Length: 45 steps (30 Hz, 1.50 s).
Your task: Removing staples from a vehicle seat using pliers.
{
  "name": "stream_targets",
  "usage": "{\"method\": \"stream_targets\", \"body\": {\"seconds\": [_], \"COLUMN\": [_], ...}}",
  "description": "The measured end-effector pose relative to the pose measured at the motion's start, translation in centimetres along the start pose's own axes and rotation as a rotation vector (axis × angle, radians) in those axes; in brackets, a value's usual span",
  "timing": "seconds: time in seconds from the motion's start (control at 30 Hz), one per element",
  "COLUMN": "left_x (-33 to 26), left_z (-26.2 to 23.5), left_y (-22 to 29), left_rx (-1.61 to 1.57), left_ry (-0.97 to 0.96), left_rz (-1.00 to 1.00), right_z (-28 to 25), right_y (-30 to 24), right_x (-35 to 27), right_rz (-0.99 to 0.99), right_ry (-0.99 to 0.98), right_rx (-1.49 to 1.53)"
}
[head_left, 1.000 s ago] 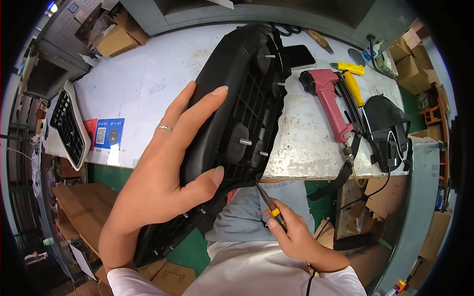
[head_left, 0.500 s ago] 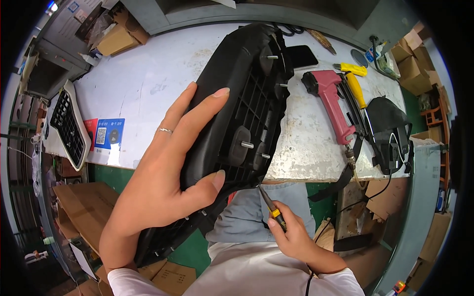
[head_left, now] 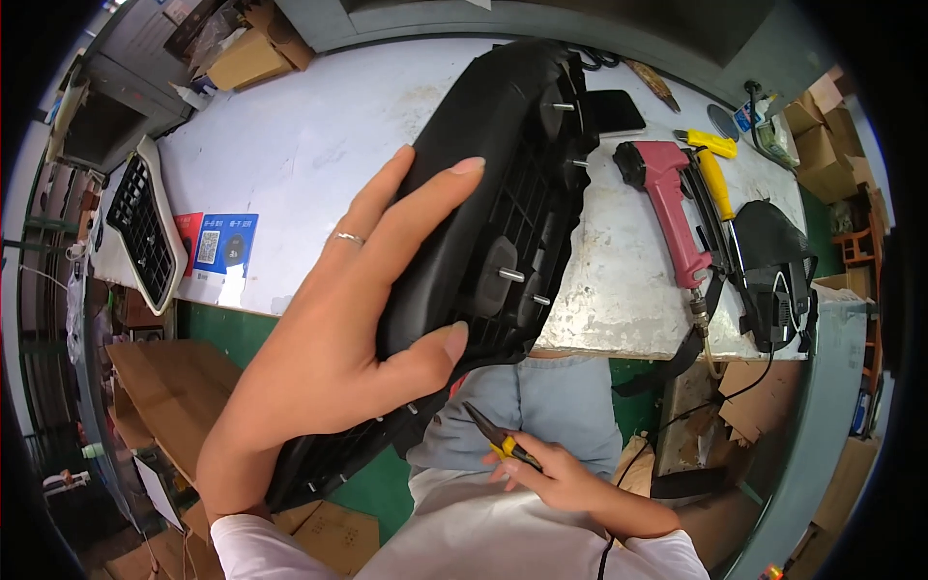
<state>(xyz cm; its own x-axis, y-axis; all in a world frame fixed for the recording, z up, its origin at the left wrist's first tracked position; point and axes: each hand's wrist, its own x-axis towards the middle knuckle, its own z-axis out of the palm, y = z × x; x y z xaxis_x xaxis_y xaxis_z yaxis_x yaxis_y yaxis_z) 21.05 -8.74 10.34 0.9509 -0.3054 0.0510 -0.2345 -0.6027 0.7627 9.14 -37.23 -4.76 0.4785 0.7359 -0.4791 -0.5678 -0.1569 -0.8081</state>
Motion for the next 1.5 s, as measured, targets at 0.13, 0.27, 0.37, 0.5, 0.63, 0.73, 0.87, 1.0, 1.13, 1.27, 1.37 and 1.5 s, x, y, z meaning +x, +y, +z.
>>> {"method": "stream_targets", "body": {"seconds": [0.13,0.27,0.37,0.5,0.63,0.73,0.87,1.0,1.13,1.27,1.37,1.5], "left_x": [0.2,0.2,0.2,0.1,0.2,0.2,0.3,0.2,0.3,0.3,0.2,0.3], "left_z": [-0.1,0.0,-0.1,-0.1,-0.1,-0.2,-0.2,0.0,0.2,0.4,0.5,0.4], "left_y": [0.3,0.4,0.2,0.0,0.0,0.1,0.1,0.2,0.6,1.0,1.2,1.0], "left_rx": [0.040,0.063,0.079,0.072,0.080,0.077,0.064,0.081,0.118,0.183,0.196,0.136], "left_ry": [-0.010,-0.018,-0.022,-0.022,-0.023,-0.023,-0.022,-0.019,-0.020,-0.019,-0.021,-0.001], "left_rz": [0.004,0.022,0.047,0.051,0.050,0.045,0.047,0.065,0.071,0.099,0.092,0.048], "right_z": [-0.2,-0.6,-0.8,-0.4,1.0,0.6,0.6,1.0,0.6,0.8,0.8,1.2], "right_y": [-2.0,-2.5,-2.4,-3.0,-2.7,-2.1,-2.9,-3.8,-4.2,-4.4,-3.6,-2.4], "right_x": [-0.3,0.9,1.5,1.7,1.5,1.8,1.6,0.8,0.8,1.4,1.9,1.7], "right_rz": [-0.068,-0.056,-0.031,-0.005,-0.034,-0.062,-0.039,0.050,0.088,0.075,0.026,-0.053], "right_ry": [-0.013,0.014,0.029,0.054,0.158,0.146,0.130,0.120,0.098,0.111,0.127,0.212], "right_rx": [0.146,0.251,0.261,0.277,0.198,0.171,0.153,0.389,0.477,0.386,0.270,0.016]}}
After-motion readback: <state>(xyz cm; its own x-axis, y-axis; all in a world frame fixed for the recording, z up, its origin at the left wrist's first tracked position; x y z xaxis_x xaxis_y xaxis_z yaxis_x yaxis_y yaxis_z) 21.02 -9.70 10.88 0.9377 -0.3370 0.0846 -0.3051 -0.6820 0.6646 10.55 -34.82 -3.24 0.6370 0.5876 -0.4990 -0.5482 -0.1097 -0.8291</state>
